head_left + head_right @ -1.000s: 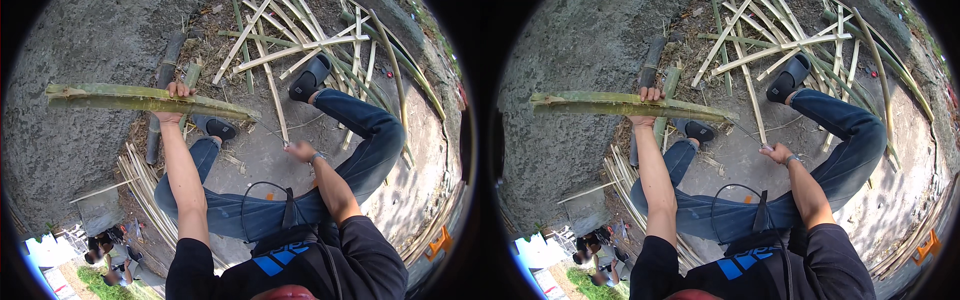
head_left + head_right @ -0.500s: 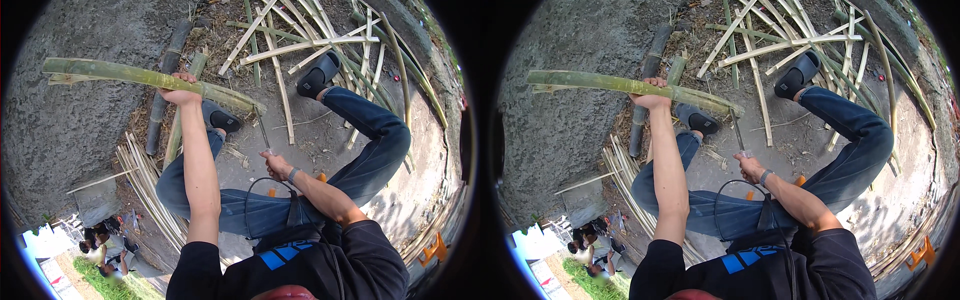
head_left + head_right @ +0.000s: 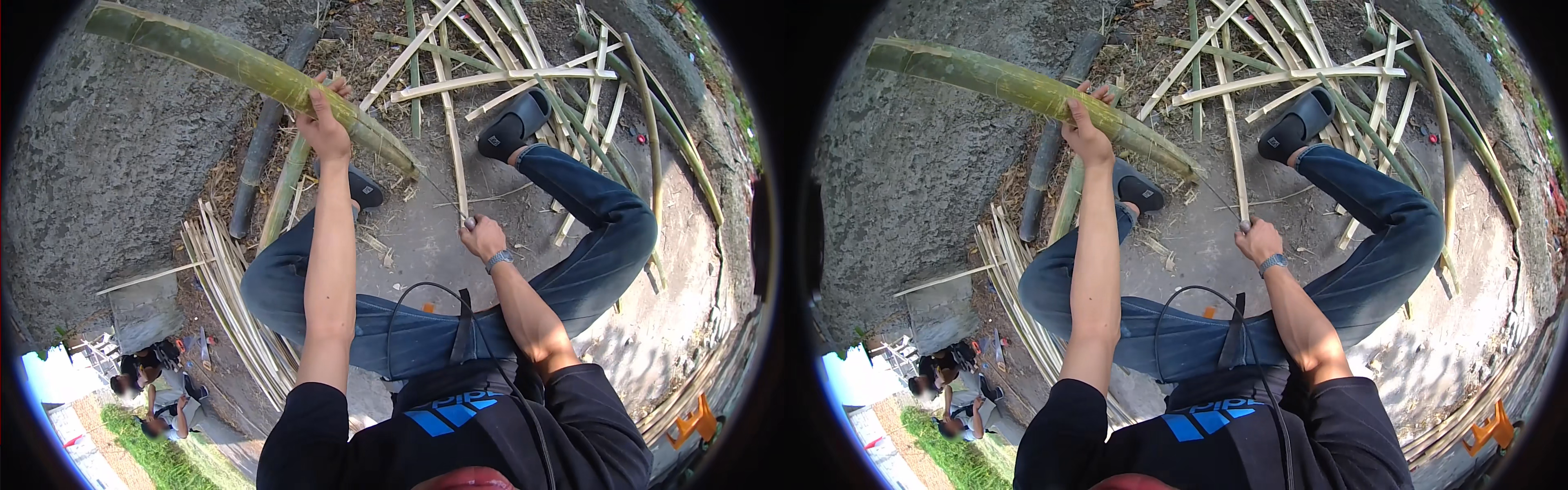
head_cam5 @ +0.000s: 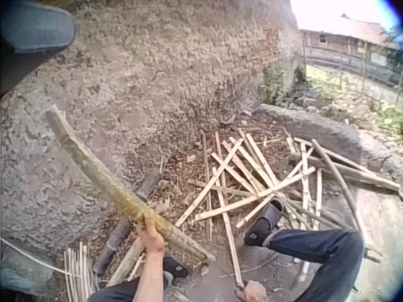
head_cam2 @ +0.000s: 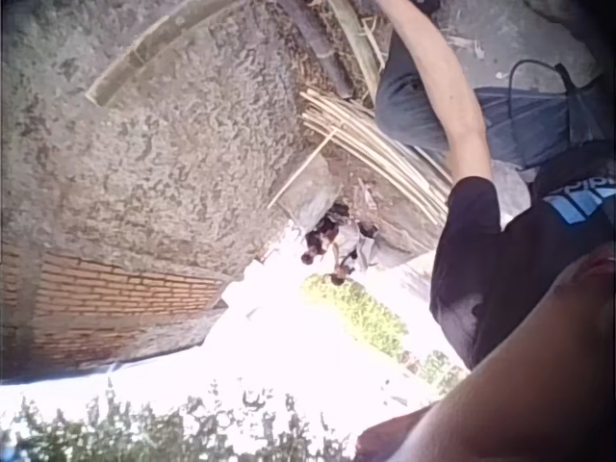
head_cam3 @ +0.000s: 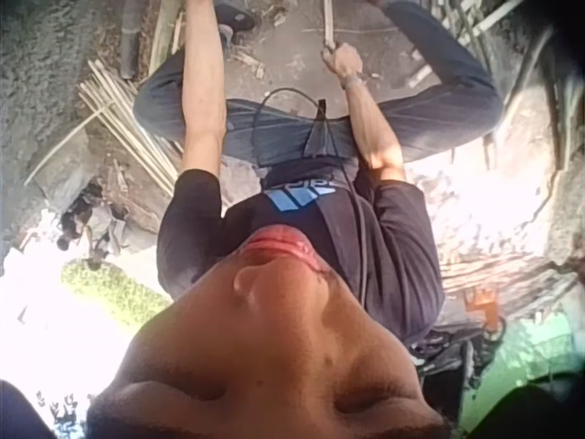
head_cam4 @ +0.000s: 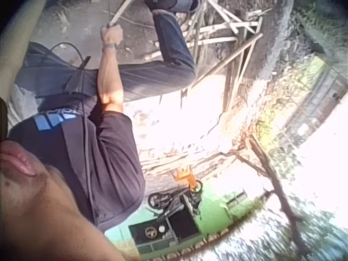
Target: The person uses a machete to shave and thin out bamboo strips, pressing them against a vertical bamboo post for stability while working outdoors.
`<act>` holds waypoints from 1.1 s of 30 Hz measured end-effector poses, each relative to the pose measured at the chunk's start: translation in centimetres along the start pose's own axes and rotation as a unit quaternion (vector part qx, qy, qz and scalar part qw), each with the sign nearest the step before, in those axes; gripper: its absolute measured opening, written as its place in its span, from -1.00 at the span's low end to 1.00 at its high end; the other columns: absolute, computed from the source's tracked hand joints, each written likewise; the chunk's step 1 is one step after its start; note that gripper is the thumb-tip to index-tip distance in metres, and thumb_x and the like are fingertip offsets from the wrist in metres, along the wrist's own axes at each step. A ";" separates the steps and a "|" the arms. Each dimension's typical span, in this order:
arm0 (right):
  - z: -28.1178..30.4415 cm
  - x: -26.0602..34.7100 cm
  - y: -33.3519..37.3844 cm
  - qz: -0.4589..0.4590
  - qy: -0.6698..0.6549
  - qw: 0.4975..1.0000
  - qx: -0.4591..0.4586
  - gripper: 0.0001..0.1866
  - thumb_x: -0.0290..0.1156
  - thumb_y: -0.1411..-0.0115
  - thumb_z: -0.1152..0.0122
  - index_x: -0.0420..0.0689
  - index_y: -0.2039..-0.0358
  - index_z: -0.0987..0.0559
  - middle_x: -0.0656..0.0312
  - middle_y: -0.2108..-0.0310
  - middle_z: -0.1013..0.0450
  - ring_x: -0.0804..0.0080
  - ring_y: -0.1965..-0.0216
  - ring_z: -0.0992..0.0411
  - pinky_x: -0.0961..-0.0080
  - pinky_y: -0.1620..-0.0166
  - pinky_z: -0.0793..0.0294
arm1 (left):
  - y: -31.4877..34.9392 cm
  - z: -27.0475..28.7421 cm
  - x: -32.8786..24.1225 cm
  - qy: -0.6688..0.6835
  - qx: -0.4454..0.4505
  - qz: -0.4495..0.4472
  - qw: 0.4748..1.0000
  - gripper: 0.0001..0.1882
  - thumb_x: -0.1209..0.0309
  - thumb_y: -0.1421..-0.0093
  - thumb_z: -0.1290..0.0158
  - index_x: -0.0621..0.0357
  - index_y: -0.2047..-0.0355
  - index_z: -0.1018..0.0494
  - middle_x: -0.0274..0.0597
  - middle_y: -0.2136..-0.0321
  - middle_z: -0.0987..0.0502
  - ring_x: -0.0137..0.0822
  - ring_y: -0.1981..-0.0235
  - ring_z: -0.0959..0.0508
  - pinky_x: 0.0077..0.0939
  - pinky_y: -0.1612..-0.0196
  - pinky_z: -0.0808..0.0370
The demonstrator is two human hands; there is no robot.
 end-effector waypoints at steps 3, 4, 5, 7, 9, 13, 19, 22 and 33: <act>-0.9 1.1 0.3 0.000 0.002 1.000 0.004 -0.60 -0.10 -0.17 -0.24 -0.22 0.23 -0.65 -0.22 0.28 -0.61 -0.21 0.17 -0.59 -0.05 0.04 -0.58 | -0.7 -0.3 1.8 0.036 -0.032 0.039 0.998 -0.22 -0.19 -0.42 0.05 0.48 -0.06 -0.44 0.09 0.22 -0.66 -0.21 0.25 -0.68 -0.34 0.09 -0.60; -1.0 1.3 0.4 0.000 0.011 1.000 0.009 -0.59 -0.09 -0.19 -0.23 -0.23 0.22 -0.65 -0.22 0.28 -0.61 -0.22 0.16 -0.59 -0.05 0.04 -0.58 | -0.8 0.1 2.1 0.026 -0.036 0.040 0.998 -0.13 -0.28 -0.40 0.12 0.53 -0.03 -0.42 0.15 0.19 -0.63 -0.16 0.27 -0.67 -0.30 0.06 -0.62; -1.4 0.9 -0.4 0.002 0.016 1.000 0.009 -0.59 -0.09 -0.19 -0.23 -0.23 0.22 -0.65 -0.22 0.28 -0.61 -0.22 0.16 -0.59 -0.05 0.04 -0.58 | -1.2 0.3 2.6 0.029 -0.041 0.039 0.998 -0.13 -0.28 -0.40 0.12 0.53 -0.03 -0.42 0.15 0.19 -0.63 -0.16 0.27 -0.67 -0.30 0.06 -0.62; -3.3 -0.1 -2.0 0.025 0.024 0.998 0.045 -0.59 -0.10 -0.21 -0.22 -0.26 0.23 -0.65 -0.22 0.25 -0.61 -0.23 0.15 -0.59 -0.03 0.03 -0.59 | -1.7 1.4 3.3 0.054 -0.072 0.042 0.995 -0.14 -0.29 -0.38 0.10 0.53 0.12 -0.47 0.12 0.28 -0.62 -0.18 0.34 -0.65 -0.30 0.17 -0.63; -2.3 0.6 -3.1 0.026 0.049 0.997 0.047 -0.58 -0.11 -0.21 -0.21 -0.27 0.23 -0.65 -0.24 0.23 -0.61 -0.24 0.13 -0.59 -0.03 0.03 -0.59 | -2.6 3.3 3.6 0.051 -0.105 0.039 0.992 -0.15 -0.29 -0.38 0.09 0.51 0.18 -0.47 0.10 0.32 -0.62 -0.18 0.37 -0.64 -0.31 0.22 -0.63; -2.6 -3.0 -6.3 0.006 0.087 0.996 0.030 -0.61 -0.19 -0.15 -0.24 -0.30 0.21 -0.65 -0.29 0.23 -0.59 -0.23 0.07 -0.57 -0.01 -0.01 -0.57 | -2.9 4.1 4.7 0.046 -0.117 0.028 0.992 -0.17 -0.29 -0.37 0.08 0.48 0.25 -0.46 0.07 0.39 -0.61 -0.20 0.41 -0.63 -0.33 0.29 -0.63; 1.6 6.8 -3.8 0.022 0.122 0.988 0.093 -0.59 -0.17 -0.14 -0.27 -0.33 0.22 -0.64 -0.27 0.25 -0.60 -0.22 0.12 -0.59 0.01 0.03 -0.58 | -3.5 7.5 5.5 0.046 -0.152 0.005 0.987 -0.16 -0.31 -0.35 0.05 0.46 0.30 -0.50 0.02 0.44 -0.61 -0.23 0.44 -0.64 -0.34 0.32 -0.62; 3.1 11.4 -2.9 0.055 0.133 0.981 0.131 -0.58 -0.18 -0.15 -0.27 -0.35 0.23 -0.64 -0.31 0.29 -0.59 -0.23 0.13 -0.58 0.02 0.04 -0.59 | -4.8 7.7 6.7 0.073 -0.175 -0.019 0.982 -0.25 -0.22 -0.39 0.02 0.43 0.32 -0.48 0.00 0.41 -0.61 -0.21 0.43 -0.66 -0.28 0.37 -0.64; 10.5 8.1 2.7 0.181 -0.225 0.956 0.046 -0.21 -0.25 -0.18 -0.45 -0.20 -0.35 -0.32 -0.05 -0.15 -0.44 0.24 0.01 -0.55 0.31 -0.03 -0.53 | -5.0 16.3 10.9 -0.153 -0.344 0.119 0.919 -0.25 -0.34 -0.32 0.04 0.19 0.42 -0.65 -0.20 0.58 -0.58 -0.27 0.51 -0.56 -0.22 0.35 -0.44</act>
Point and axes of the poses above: each hand's wrist, its own y-axis away from the middle knuckle, its own z-axis out of the back of the hand, x = y × z, the point moved 7 cm from there along -y, towards the middle knuckle
